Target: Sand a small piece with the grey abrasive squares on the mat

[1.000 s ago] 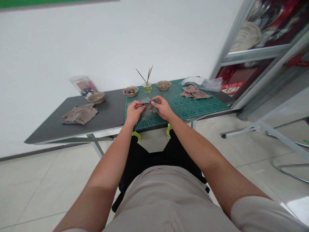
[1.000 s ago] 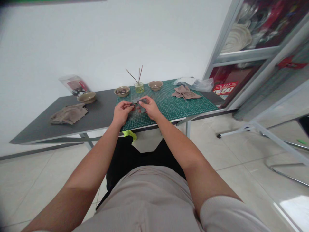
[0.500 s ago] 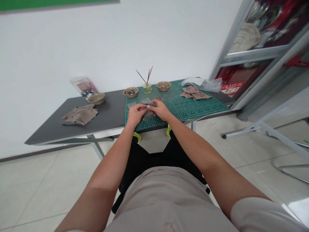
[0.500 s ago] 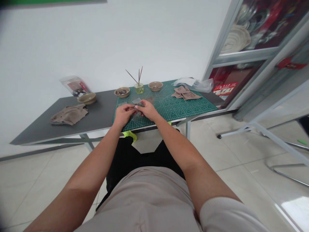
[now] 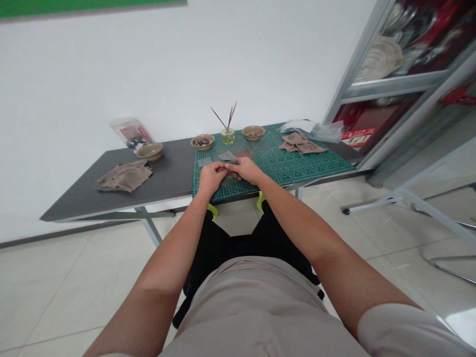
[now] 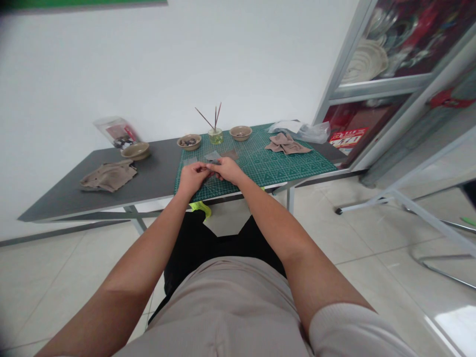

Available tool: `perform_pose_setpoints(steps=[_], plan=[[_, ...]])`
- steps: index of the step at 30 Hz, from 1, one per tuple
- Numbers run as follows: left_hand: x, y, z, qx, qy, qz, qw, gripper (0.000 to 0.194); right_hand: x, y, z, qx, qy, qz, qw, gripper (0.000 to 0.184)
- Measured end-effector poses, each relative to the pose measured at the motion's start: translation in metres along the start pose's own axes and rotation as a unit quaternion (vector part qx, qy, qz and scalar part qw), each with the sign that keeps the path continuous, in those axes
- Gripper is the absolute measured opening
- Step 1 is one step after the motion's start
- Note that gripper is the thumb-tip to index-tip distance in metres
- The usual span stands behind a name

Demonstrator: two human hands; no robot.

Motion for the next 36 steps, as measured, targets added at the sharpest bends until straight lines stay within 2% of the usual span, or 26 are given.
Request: perform_pose_setpoints(steps=[5,12,15,19,21,30,34,36], plan=[[-0.001,-0.001,0.000,0.005,0.021,0.000,1.000,0.009,-0.003,0.000,-0.002,-0.011,0.010,0.013,1.000,0.032],[0.009,0.000,0.005,0.015,-0.108,-0.043,0.993,0.009,-0.003,-0.002,-0.002,-0.011,0.070,0.010,0.997,0.036],[0.009,0.000,0.004,0.018,-0.085,-0.042,0.995,0.009,-0.003,-0.002,-0.002,-0.004,0.063,0.006,0.998,0.033],[0.004,0.000,0.002,0.018,-0.001,-0.019,1.000,0.004,-0.007,0.001,-0.003,-0.010,-0.015,-0.002,1.000,0.030],[0.004,0.000,0.002,0.019,0.008,-0.018,1.000,0.002,-0.009,0.003,-0.003,-0.015,-0.037,0.002,0.999,0.031],[0.008,0.001,0.004,0.031,-0.083,-0.043,0.995,0.009,-0.005,-0.002,-0.002,-0.015,0.057,0.012,0.998,0.039],[0.009,0.001,0.005,0.042,-0.112,-0.048,0.992,0.012,-0.006,-0.001,-0.004,-0.016,0.055,0.011,0.998,0.042],[0.008,0.000,0.005,0.044,-0.092,-0.048,0.994,0.010,-0.007,0.001,-0.004,-0.009,0.036,0.003,0.999,0.041]])
Point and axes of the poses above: each hand's wrist, its own y-axis towards the middle knuckle, its own z-axis out of the palm, x = y × z, the point moved 8 cm from there along y, towards the middle knuckle, and after that the axes turned 4 degrees about z, right-handed, at the moved point
